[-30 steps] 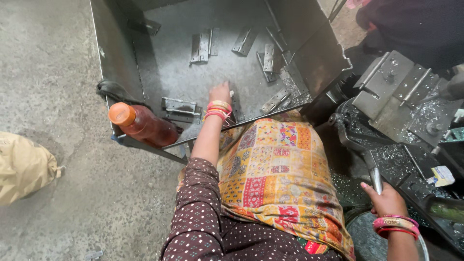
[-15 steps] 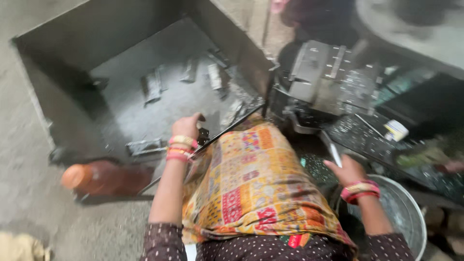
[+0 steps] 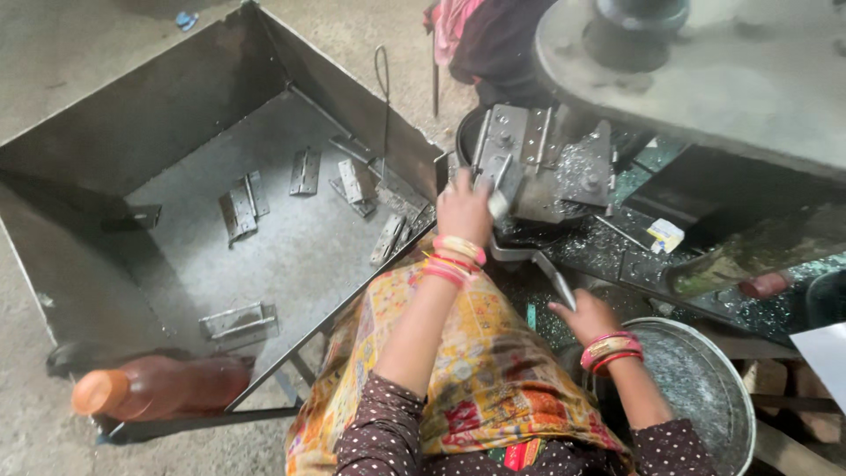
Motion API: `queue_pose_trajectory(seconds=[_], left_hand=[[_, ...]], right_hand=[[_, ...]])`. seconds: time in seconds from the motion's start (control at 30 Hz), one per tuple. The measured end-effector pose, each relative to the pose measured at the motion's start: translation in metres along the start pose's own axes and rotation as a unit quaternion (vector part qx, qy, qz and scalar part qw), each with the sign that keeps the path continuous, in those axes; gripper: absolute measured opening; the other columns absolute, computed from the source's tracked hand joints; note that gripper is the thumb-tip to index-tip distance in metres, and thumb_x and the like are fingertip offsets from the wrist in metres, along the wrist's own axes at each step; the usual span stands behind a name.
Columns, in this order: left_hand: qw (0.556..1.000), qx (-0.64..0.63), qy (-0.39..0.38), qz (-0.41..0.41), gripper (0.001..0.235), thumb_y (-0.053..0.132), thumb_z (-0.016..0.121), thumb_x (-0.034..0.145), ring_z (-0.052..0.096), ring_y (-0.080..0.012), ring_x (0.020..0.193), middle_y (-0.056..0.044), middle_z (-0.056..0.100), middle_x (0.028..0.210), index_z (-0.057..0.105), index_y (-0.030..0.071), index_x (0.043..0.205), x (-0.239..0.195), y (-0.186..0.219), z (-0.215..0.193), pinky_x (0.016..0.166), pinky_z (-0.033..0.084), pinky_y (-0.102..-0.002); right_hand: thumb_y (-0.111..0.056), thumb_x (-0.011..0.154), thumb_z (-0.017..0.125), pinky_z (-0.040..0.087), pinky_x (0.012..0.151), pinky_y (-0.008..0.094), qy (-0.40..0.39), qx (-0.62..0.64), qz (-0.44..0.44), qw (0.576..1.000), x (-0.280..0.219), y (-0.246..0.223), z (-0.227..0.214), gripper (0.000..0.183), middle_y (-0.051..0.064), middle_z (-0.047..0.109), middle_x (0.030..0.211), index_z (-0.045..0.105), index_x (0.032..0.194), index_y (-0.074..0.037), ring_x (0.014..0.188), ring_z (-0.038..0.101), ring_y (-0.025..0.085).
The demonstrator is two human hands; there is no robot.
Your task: The person picks up metal hinges one at a time from a bin and places them onto a punch press machine, pulling a lever to punch holes in each piece before dropping them into a different bin.
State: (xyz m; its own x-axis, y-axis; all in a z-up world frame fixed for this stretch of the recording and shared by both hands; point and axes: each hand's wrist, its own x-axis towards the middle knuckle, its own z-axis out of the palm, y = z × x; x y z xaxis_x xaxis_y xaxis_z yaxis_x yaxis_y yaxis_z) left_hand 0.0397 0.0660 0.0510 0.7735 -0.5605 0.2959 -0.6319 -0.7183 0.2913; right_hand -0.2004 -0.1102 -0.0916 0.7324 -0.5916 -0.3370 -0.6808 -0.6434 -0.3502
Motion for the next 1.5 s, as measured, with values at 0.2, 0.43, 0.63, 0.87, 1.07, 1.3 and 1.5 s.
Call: queue_pose_trajectory(seconds=[0.2, 0.43, 0.63, 0.87, 1.07, 1.3, 1.5], left_hand=[[0.982, 0.081, 0.024, 0.169, 0.089, 0.039, 0.074, 0.067, 0.048, -0.0312, 0.141, -0.011, 0.051, 0.148, 0.052, 0.019, 0.152, -0.017, 0.004, 0.022, 0.114, 0.026, -0.052], [0.954, 0.066, 0.097, 0.275, 0.042, 0.014, 0.054, 0.1, 0.059, -0.0323, 0.128, -0.023, 0.061, 0.139, 0.061, 0.004, 0.14, -0.047, 0.005, 0.056, 0.122, 0.036, -0.046], [0.946, 0.064, 0.166, 0.272, 0.042, 0.012, 0.052, 0.096, 0.063, -0.0337, 0.124, -0.025, 0.062, 0.136, 0.065, 0.0, 0.135, -0.074, 0.038, 0.061, 0.124, 0.037, -0.048], [0.982, 0.014, 0.1, 0.161, 0.041, 0.02, 0.058, 0.091, 0.053, -0.0332, 0.136, -0.017, 0.058, 0.141, 0.067, 0.003, 0.127, -0.023, 0.06, 0.068, 0.126, 0.024, -0.056], [0.989, 0.0, 0.091, 0.119, 0.035, 0.023, 0.059, 0.094, 0.048, -0.0294, 0.142, -0.012, 0.056, 0.145, 0.07, 0.003, 0.121, -0.02, 0.058, 0.083, 0.126, 0.024, -0.057], [0.993, -0.027, 0.034, 0.111, 0.037, 0.024, 0.065, 0.085, 0.048, -0.0294, 0.141, -0.011, 0.059, 0.139, 0.073, 0.005, 0.116, -0.011, 0.057, 0.078, 0.121, 0.027, -0.056], [0.993, -0.041, -0.032, 0.103, 0.03, 0.026, 0.066, 0.086, 0.046, -0.0293, 0.143, -0.011, 0.058, 0.141, 0.074, 0.007, 0.108, -0.015, 0.059, 0.067, 0.121, 0.027, -0.055]], right_hand=[[-0.059, 0.086, 0.069, 0.056, 0.077, 0.051, -0.018, 0.0, 0.018, 1.0, -0.004, -0.009, -0.005, 0.055, 0.022, 0.075, 0.087, 0.065, 0.1, -0.006, 0.083, 0.074, 0.041], [-0.056, 0.087, 0.071, 0.056, 0.077, 0.05, -0.006, -0.036, 0.004, 0.999, -0.009, -0.02, -0.013, 0.053, 0.022, 0.074, 0.09, 0.065, 0.101, -0.005, 0.086, 0.074, 0.041], [-0.053, 0.086, 0.072, 0.057, 0.08, 0.05, -0.033, -0.009, 0.031, 0.999, -0.005, -0.017, -0.011, 0.052, 0.023, 0.076, 0.093, 0.065, 0.104, -0.005, 0.087, 0.075, 0.042], [-0.06, 0.085, 0.073, 0.055, 0.083, 0.052, -0.011, -0.018, 0.016, 1.0, 0.006, -0.003, 0.001, 0.059, 0.025, 0.075, 0.095, 0.066, 0.105, -0.005, 0.094, 0.072, 0.045], [-0.06, 0.082, 0.074, 0.057, 0.08, 0.05, -0.03, -0.017, 0.033, 0.999, 0.013, -0.003, 0.003, 0.06, 0.023, 0.076, 0.091, 0.066, 0.104, -0.005, 0.089, 0.075, 0.043], [-0.062, 0.081, 0.074, 0.056, 0.079, 0.05, -0.004, -0.014, 0.0, 1.0, 0.015, 0.01, 0.013, 0.061, 0.023, 0.075, 0.089, 0.067, 0.1, -0.004, 0.088, 0.074, 0.043], [-0.06, 0.083, 0.073, 0.057, 0.08, 0.051, 0.014, 0.001, -0.005, 1.0, 0.016, 0.043, 0.057, 0.06, 0.025, 0.074, 0.091, 0.068, 0.103, -0.003, 0.089, 0.073, 0.044]])
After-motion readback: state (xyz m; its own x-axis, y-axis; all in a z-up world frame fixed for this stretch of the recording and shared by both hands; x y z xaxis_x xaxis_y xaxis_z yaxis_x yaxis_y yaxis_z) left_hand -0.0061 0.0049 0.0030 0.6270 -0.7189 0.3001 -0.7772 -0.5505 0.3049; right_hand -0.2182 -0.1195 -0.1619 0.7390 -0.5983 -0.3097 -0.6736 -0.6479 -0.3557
